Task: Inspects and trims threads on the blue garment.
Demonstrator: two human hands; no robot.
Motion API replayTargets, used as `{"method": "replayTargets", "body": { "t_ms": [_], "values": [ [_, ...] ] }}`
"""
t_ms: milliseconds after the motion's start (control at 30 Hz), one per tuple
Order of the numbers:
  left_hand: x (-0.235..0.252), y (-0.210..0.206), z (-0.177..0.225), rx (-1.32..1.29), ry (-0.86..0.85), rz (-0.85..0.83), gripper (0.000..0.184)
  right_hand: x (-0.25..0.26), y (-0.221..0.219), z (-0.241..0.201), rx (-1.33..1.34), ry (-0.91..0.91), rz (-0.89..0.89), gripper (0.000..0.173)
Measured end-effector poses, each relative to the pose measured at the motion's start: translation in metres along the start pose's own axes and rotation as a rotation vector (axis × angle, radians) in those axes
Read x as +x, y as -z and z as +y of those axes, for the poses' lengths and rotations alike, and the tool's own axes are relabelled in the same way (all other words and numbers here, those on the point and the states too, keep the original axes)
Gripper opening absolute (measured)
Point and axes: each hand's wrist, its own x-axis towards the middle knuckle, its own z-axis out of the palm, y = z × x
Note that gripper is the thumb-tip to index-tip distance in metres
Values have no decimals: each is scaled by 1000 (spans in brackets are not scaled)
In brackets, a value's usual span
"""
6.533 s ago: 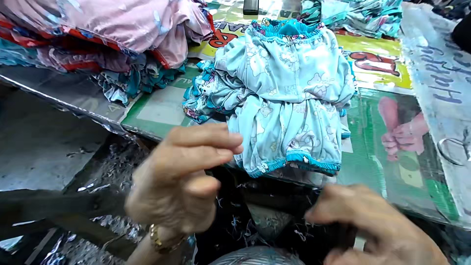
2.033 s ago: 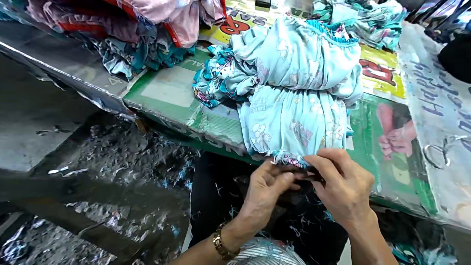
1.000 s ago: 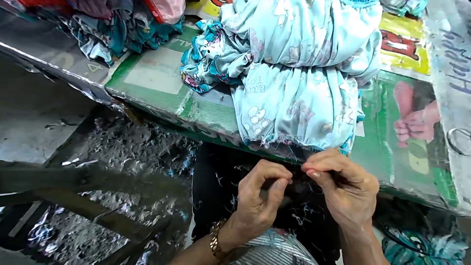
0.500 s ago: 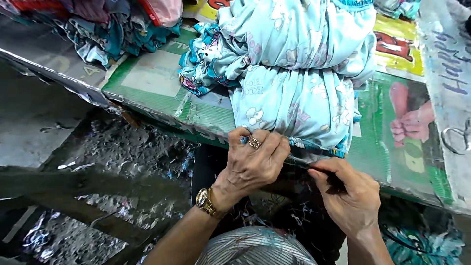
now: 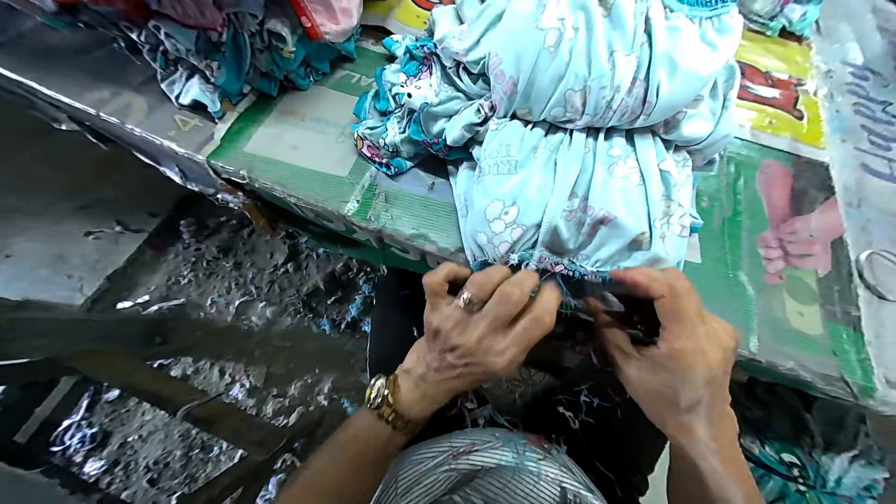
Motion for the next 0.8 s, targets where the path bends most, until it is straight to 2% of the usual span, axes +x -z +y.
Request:
{"method": "replayTargets", "body": {
  "t_ms": [67,167,400,533,667,800],
  "values": [
    [8,-13,-8,63,-43,-11,14,7,-5,4,-179,39,23,27],
    [15,-20,-15,39,-69,-10,15,14,-8,11,-262,68,38,19],
    [3,5,0,-49,18,-55,9,10,-5,21,-119,87,8,14],
    [-9,16,12,-95,67,-58,9,3,7,12,-18,94,-55,32],
    [-12,19,19,-160,132,-27,9,0,11,3,68,214,-51,18],
    [-11,15,21,-223,188,26,11,0,4,-2,51,291,-14,16]
  ]
}}
